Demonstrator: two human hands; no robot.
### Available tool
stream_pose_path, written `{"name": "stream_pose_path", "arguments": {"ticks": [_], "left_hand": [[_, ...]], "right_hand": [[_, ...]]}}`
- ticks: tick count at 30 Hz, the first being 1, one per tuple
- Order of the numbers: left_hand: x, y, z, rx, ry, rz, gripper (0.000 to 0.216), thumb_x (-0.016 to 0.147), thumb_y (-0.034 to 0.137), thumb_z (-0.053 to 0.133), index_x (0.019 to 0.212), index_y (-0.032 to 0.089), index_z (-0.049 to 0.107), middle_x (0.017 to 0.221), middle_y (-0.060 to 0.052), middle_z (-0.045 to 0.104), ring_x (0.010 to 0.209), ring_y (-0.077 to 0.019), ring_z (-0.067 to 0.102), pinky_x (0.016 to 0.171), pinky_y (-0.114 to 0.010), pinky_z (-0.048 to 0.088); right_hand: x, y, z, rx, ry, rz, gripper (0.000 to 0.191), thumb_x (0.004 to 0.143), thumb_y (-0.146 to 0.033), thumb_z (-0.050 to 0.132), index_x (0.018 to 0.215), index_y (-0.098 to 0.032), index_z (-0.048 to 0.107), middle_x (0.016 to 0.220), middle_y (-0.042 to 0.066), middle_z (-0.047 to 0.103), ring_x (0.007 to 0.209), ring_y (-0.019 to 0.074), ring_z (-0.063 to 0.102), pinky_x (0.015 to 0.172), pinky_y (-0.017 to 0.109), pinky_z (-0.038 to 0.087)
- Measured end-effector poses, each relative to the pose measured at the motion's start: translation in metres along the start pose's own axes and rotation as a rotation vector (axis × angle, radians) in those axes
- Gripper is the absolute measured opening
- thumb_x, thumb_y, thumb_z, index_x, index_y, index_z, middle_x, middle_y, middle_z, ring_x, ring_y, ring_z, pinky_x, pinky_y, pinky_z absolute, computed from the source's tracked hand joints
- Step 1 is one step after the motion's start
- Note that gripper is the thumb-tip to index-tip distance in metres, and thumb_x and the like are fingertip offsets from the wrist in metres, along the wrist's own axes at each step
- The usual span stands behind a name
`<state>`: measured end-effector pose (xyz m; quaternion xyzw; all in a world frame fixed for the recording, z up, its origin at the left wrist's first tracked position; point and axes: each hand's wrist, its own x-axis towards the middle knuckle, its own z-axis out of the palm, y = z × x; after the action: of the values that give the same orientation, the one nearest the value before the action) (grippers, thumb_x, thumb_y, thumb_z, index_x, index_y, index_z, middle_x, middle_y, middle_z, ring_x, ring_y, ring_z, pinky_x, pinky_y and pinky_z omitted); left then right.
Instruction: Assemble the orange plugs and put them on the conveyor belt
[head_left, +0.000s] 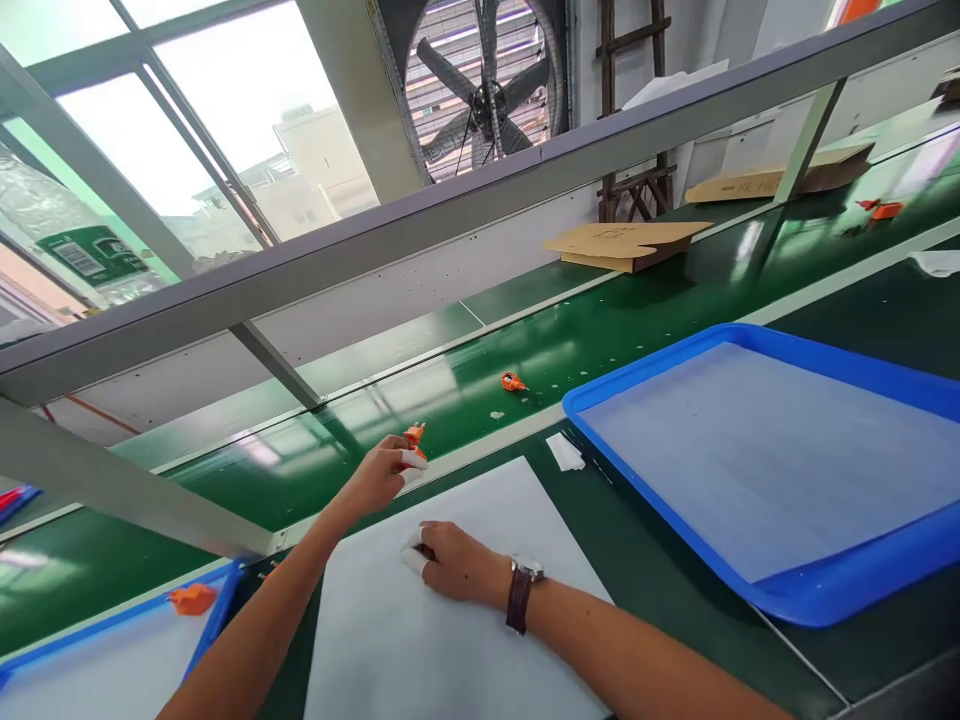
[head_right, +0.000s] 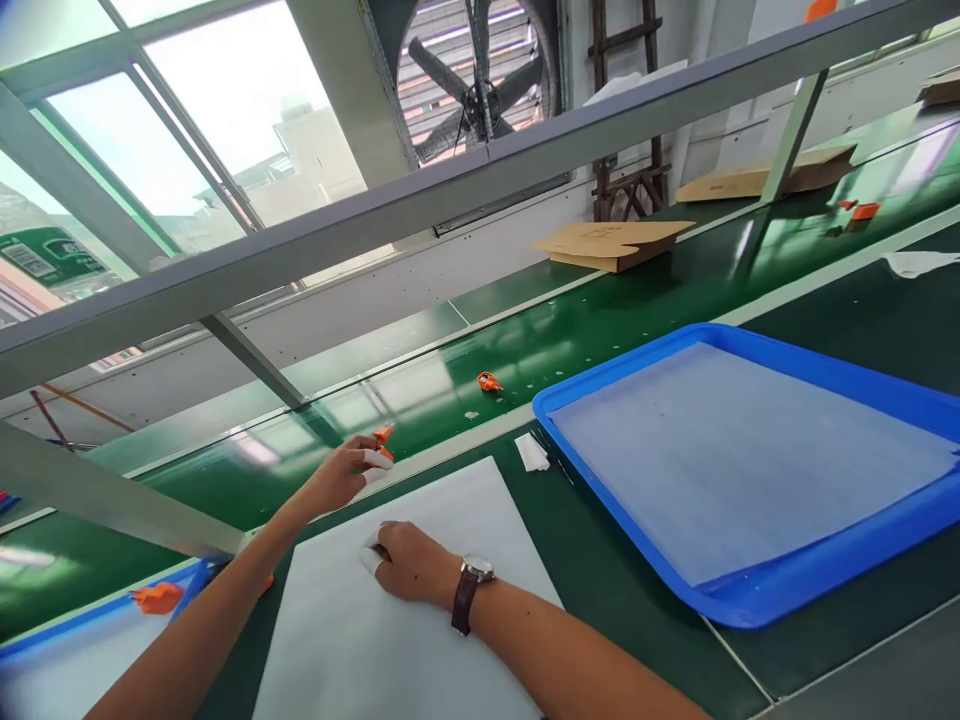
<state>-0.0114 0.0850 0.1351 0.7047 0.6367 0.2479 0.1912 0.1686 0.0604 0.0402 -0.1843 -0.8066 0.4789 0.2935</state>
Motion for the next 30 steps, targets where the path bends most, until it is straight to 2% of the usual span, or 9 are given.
{"name": "stream_pose_path", "arguments": {"ticks": [3,5,10,13,19,21,23,26,30], "left_hand": [[-0.007,0.034,0.041,0.108,-0.292,0.221,0.040,0.081,0.008,0.058,0.107,0.032,0.078,0.128,-0.008,0.057,0.117,-0.0261,0.059,0.107,-0.044,0.045],[-0.010,0.051,0.056,0.125,-0.393,0.272,0.052,0.076,0.002,0.054,0.110,0.034,0.077,0.131,-0.008,0.056,0.120,-0.0261,0.058,0.108,-0.044,0.045],[-0.013,0.068,0.039,0.049,-0.584,0.285,0.051,0.077,0.006,0.058,0.115,0.036,0.075,0.140,-0.004,0.058,0.125,-0.0290,0.057,0.099,-0.041,0.053],[-0.029,0.066,0.009,-0.088,-0.333,0.165,0.036,0.087,0.024,0.060,0.120,0.032,0.072,0.148,-0.003,0.052,0.131,-0.0305,0.053,0.104,-0.043,0.051],[-0.109,0.003,-0.042,-0.052,0.833,-0.197,0.060,0.087,0.043,0.064,0.141,0.025,0.046,0.141,-0.008,0.054,0.129,-0.0281,0.056,0.110,-0.046,0.047],[-0.142,-0.028,-0.050,0.084,1.045,-0.391,0.063,0.089,0.047,0.060,0.144,0.024,0.039,0.138,-0.010,0.054,0.128,-0.0291,0.056,0.106,-0.049,0.050],[-0.172,-0.056,-0.049,0.182,1.039,-0.563,0.066,0.087,0.049,0.061,0.143,0.026,0.035,0.137,-0.011,0.053,0.126,-0.0303,0.057,0.099,-0.051,0.055],[-0.197,-0.085,-0.034,0.125,0.861,-0.725,0.071,0.078,0.049,0.072,0.136,0.024,0.041,0.131,-0.012,0.059,0.119,-0.0317,0.061,0.093,-0.048,0.057],[-0.196,-0.096,-0.012,-0.109,0.604,-0.728,0.057,0.069,0.040,0.079,0.117,0.016,0.061,0.109,-0.013,0.071,0.102,-0.0325,0.069,0.095,-0.048,0.053]], "right_hand": [[-0.003,0.002,0.006,-0.086,-0.037,-0.019,0.013,0.085,-0.017,0.053,0.072,-0.020,0.055,0.074,0.000,0.059,0.067,0.0154,0.049,0.061,0.026,0.033],[-0.005,0.004,0.009,-0.155,-0.039,-0.013,0.011,0.087,-0.020,0.052,0.083,-0.022,0.062,0.078,0.001,0.063,0.070,0.0176,0.051,0.061,0.027,0.033],[-0.005,0.003,0.008,-0.222,-0.083,-0.041,0.015,0.089,-0.020,0.053,0.078,-0.020,0.063,0.071,-0.001,0.060,0.063,0.0157,0.049,0.057,0.027,0.031],[-0.003,0.001,0.004,-0.181,-0.071,-0.089,0.014,0.088,-0.017,0.055,0.077,-0.019,0.063,0.078,0.001,0.061,0.069,0.0149,0.052,0.063,0.026,0.037],[-0.004,0.003,0.005,-0.070,-0.036,-0.109,0.014,0.083,-0.009,0.055,0.080,-0.018,0.064,0.083,0.001,0.058,0.073,0.0144,0.053,0.069,0.025,0.041],[-0.006,0.004,0.006,-0.042,-0.034,-0.098,0.019,0.081,-0.004,0.052,0.076,-0.019,0.061,0.080,0.000,0.055,0.070,0.0139,0.050,0.066,0.025,0.039],[-0.006,0.004,0.006,-0.022,-0.042,-0.092,0.021,0.080,-0.002,0.050,0.075,-0.019,0.061,0.078,0.000,0.053,0.068,0.0137,0.049,0.065,0.025,0.039],[-0.007,0.001,0.005,-0.010,-0.066,-0.092,0.021,0.082,-0.003,0.049,0.080,-0.019,0.063,0.079,0.000,0.054,0.070,0.0139,0.050,0.066,0.025,0.040],[-0.009,-0.006,0.004,-0.004,-0.068,-0.078,0.022,0.086,-0.008,0.050,0.088,-0.020,0.068,0.081,0.001,0.056,0.070,0.0144,0.051,0.066,0.027,0.042]]}}
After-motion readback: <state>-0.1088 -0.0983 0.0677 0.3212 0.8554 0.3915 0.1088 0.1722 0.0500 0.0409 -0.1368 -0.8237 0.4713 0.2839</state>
